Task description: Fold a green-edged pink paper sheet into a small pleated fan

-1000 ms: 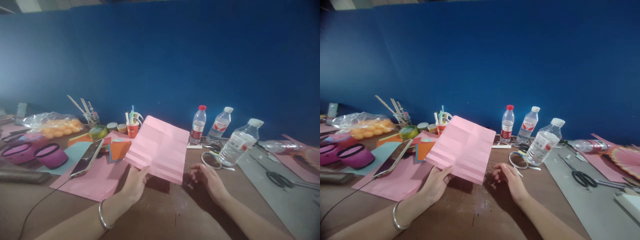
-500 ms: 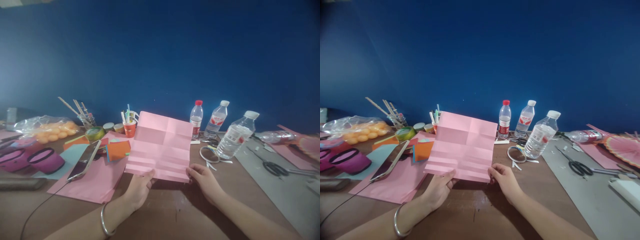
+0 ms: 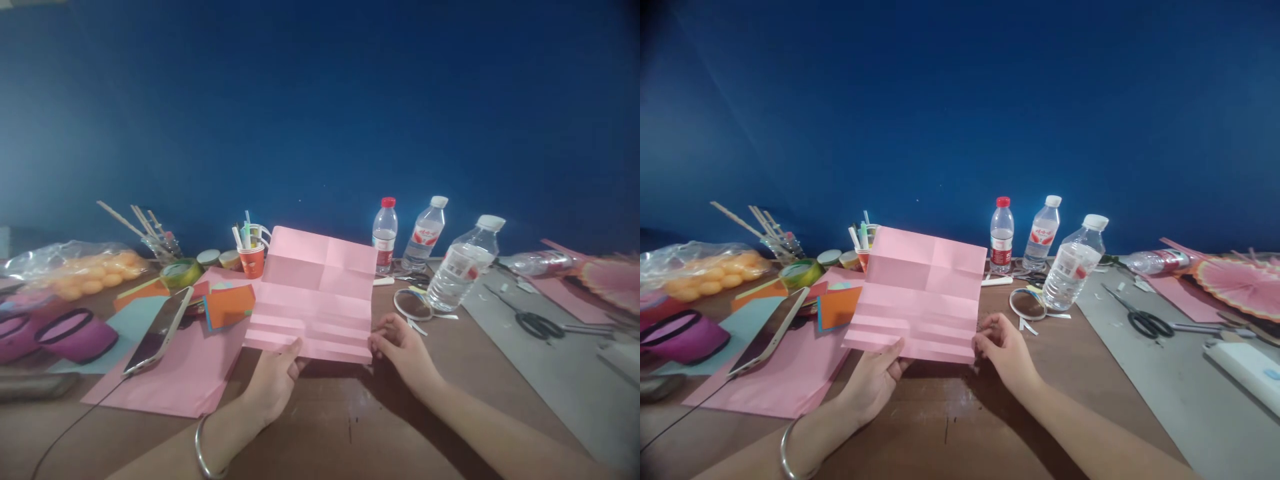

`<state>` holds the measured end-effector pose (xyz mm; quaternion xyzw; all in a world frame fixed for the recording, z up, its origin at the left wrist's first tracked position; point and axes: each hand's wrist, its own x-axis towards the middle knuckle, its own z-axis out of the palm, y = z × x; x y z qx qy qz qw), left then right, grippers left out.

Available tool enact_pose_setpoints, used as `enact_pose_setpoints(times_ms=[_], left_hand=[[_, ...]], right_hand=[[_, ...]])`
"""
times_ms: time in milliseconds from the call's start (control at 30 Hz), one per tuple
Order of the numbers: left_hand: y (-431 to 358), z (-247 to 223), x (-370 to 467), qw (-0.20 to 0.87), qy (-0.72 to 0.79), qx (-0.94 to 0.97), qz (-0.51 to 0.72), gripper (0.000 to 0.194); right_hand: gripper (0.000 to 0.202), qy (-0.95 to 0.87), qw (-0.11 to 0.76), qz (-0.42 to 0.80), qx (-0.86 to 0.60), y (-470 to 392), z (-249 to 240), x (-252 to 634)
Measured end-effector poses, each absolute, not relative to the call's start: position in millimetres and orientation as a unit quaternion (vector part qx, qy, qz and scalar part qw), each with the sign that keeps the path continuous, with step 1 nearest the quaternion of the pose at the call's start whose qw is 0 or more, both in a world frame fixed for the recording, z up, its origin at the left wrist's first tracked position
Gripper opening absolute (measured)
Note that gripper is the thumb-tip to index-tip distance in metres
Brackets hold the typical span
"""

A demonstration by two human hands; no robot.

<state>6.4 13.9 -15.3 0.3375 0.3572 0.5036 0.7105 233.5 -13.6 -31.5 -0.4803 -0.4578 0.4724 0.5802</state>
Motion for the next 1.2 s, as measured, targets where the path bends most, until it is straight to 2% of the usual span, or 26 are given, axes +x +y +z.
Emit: enact_pose_setpoints(times_ms=[133,367,500,733,967,1200], left_hand=[[14,-13,6,0.713,0.354,0.339,0.501,0.018],[14,-14,1,0.743,0.331,0.305,0.496,0.034],[13,-14,-1,0.756,0.337,0.3,0.474,0.033],[13,-9,2,0.758,0.321,0.31,0.475,0.027],[15,-4,5,0.758,0.318,0.308,0.48,0.03],[18,-2,1,0.774,0.309,0.293,0.469,0.021]], right_hand=[[0.023,-0.483,0.575,0.446,-0.487,-16,-31,234],[0.036,-0.501,0.583,0.382,-0.512,-16,-32,238],[0.038,-0.501,0.608,0.346,-0.509,-13,-38,243],[0.045,-0.433,0.657,0.376,-0.489,-12,-35,246],[0.038,-0.42,0.671,0.394,-0.467,-10,-37,250],[0.038,-0.418,0.68,0.402,-0.448,-11,-39,250]])
